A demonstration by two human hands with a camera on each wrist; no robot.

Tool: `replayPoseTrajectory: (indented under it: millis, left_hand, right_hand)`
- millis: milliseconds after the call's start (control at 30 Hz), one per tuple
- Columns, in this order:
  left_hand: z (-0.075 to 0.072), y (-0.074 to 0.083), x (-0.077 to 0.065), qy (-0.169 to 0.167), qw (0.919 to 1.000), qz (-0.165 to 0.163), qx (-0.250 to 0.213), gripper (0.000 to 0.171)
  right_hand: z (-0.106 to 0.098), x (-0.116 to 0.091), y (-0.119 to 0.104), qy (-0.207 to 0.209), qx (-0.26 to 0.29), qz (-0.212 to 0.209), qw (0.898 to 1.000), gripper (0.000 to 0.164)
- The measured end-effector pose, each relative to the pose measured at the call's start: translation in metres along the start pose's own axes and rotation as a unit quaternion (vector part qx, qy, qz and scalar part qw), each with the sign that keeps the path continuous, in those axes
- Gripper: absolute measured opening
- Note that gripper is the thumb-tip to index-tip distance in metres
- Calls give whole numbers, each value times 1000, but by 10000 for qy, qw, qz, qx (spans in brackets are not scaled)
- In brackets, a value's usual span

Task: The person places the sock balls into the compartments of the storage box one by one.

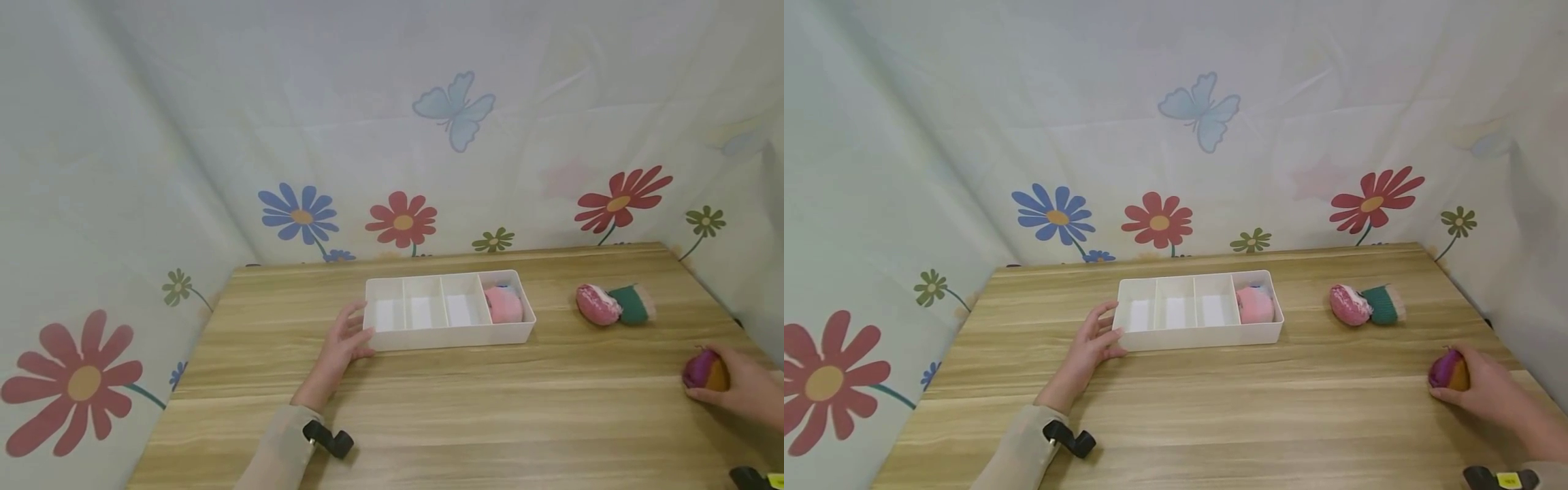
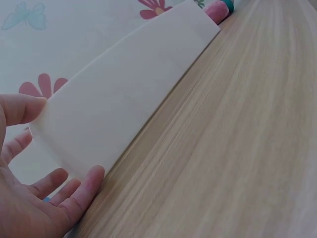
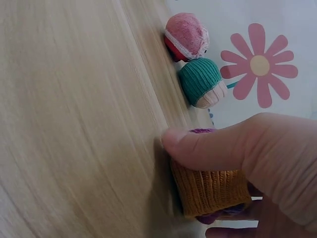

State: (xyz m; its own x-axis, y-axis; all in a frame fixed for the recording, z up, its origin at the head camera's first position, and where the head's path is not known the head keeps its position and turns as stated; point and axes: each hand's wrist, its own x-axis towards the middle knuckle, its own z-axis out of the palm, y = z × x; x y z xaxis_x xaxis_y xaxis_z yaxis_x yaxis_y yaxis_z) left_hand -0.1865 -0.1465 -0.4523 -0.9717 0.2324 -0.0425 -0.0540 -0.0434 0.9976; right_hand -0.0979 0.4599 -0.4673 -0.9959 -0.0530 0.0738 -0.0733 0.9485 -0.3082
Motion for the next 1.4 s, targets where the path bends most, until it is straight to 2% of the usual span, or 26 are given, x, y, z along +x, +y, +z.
replayPoseTrajectory:
  millis: [267,633,867,1167,1400]
  left_hand:
    - [1,-1,-1,-4,9999,57,-88,57]
    - [1,-6,-3,32,10000,38,-83,57]
    - [0,-6,-3,91,9999,43,-117,58]
    - [1,-3,-2,117,9999,63,-101,58]
    - [0,-3,-1,53,9999,86,-52,57]
  right_hand:
    - [1,0,-1,411,40,-142,9990,78]
    - [0,-2,-5,515,75,204,9984,78]
    - [-8,5,-9,665,303,-81,9973,76]
    - [-16,17,-21,826,277,-315,9957,73]
    - [-18,25,-32,754,239,-287,9965,76]
